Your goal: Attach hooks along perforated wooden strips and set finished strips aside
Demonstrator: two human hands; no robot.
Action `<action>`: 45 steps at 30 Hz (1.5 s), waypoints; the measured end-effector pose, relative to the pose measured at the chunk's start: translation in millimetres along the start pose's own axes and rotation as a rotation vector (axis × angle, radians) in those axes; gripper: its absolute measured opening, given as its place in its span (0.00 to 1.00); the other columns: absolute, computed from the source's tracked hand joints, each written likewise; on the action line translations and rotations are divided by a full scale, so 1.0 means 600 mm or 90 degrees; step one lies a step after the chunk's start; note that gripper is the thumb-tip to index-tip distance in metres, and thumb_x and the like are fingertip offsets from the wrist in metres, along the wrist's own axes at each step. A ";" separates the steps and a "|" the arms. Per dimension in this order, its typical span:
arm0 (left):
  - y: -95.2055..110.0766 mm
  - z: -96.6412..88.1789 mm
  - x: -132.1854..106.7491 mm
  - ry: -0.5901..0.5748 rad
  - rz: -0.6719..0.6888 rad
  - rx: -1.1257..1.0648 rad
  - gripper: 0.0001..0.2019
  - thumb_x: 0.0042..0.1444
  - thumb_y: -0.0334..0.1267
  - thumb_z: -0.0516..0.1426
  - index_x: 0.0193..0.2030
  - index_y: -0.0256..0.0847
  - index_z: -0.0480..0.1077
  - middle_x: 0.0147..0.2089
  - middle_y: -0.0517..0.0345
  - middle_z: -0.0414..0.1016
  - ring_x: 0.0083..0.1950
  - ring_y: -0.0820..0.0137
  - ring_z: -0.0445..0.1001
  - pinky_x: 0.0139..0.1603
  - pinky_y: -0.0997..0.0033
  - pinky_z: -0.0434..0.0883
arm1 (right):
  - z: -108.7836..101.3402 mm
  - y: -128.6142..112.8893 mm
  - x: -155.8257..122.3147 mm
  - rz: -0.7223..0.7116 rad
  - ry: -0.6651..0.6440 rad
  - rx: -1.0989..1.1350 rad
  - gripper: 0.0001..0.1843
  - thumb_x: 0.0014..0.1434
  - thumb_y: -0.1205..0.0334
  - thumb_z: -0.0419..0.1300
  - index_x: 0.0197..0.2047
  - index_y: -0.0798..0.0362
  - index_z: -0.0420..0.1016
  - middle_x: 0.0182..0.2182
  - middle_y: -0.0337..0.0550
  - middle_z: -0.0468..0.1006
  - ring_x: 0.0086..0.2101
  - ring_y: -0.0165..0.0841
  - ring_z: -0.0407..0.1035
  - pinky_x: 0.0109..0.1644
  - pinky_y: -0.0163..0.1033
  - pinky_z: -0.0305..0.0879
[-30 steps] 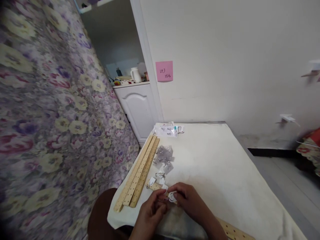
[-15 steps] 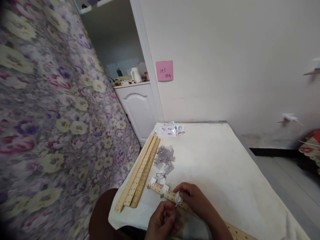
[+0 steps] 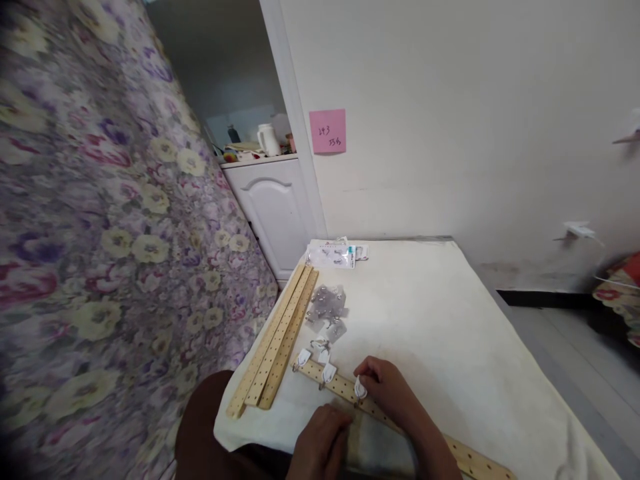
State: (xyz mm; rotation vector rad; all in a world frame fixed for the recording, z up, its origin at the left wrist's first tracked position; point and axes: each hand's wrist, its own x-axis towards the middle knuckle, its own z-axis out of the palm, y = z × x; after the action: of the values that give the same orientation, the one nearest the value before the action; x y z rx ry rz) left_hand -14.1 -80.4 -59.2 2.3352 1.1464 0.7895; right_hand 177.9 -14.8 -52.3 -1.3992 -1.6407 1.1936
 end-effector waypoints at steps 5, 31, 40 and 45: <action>-0.005 0.003 0.000 -0.020 -0.013 0.006 0.09 0.62 0.29 0.46 0.44 0.40 0.66 0.40 0.50 0.71 0.42 0.65 0.69 0.42 0.66 0.69 | 0.003 0.006 0.003 0.011 0.019 -0.051 0.09 0.50 0.65 0.54 0.32 0.55 0.75 0.23 0.38 0.73 0.27 0.32 0.66 0.32 0.34 0.59; -0.010 0.005 0.002 0.020 -0.042 -0.072 0.13 0.63 0.29 0.46 0.52 0.43 0.62 0.44 0.51 0.71 0.45 0.67 0.71 0.46 0.65 0.72 | 0.011 0.000 0.005 0.032 0.038 -0.136 0.10 0.50 0.65 0.54 0.33 0.52 0.77 0.29 0.42 0.79 0.32 0.34 0.71 0.36 0.35 0.60; -0.014 0.011 0.005 0.047 -0.006 -0.059 0.23 0.61 0.27 0.48 0.62 0.46 0.57 0.49 0.49 0.71 0.49 0.65 0.72 0.49 0.62 0.73 | 0.012 0.002 0.007 0.040 0.029 -0.136 0.10 0.51 0.65 0.54 0.33 0.52 0.77 0.30 0.42 0.80 0.33 0.34 0.72 0.37 0.36 0.61; -0.016 0.012 0.010 0.027 -0.021 -0.061 0.23 0.60 0.27 0.47 0.62 0.44 0.58 0.50 0.47 0.71 0.49 0.63 0.72 0.47 0.61 0.73 | 0.011 0.000 0.009 0.043 0.023 -0.134 0.10 0.50 0.65 0.55 0.33 0.52 0.77 0.30 0.42 0.80 0.34 0.34 0.72 0.38 0.36 0.62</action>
State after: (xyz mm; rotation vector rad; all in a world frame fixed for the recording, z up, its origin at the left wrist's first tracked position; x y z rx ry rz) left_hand -12.2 -71.1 -68.3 2.2261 1.1366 0.8669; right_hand 171.0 -11.0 -55.2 -1.6083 -1.7460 1.0494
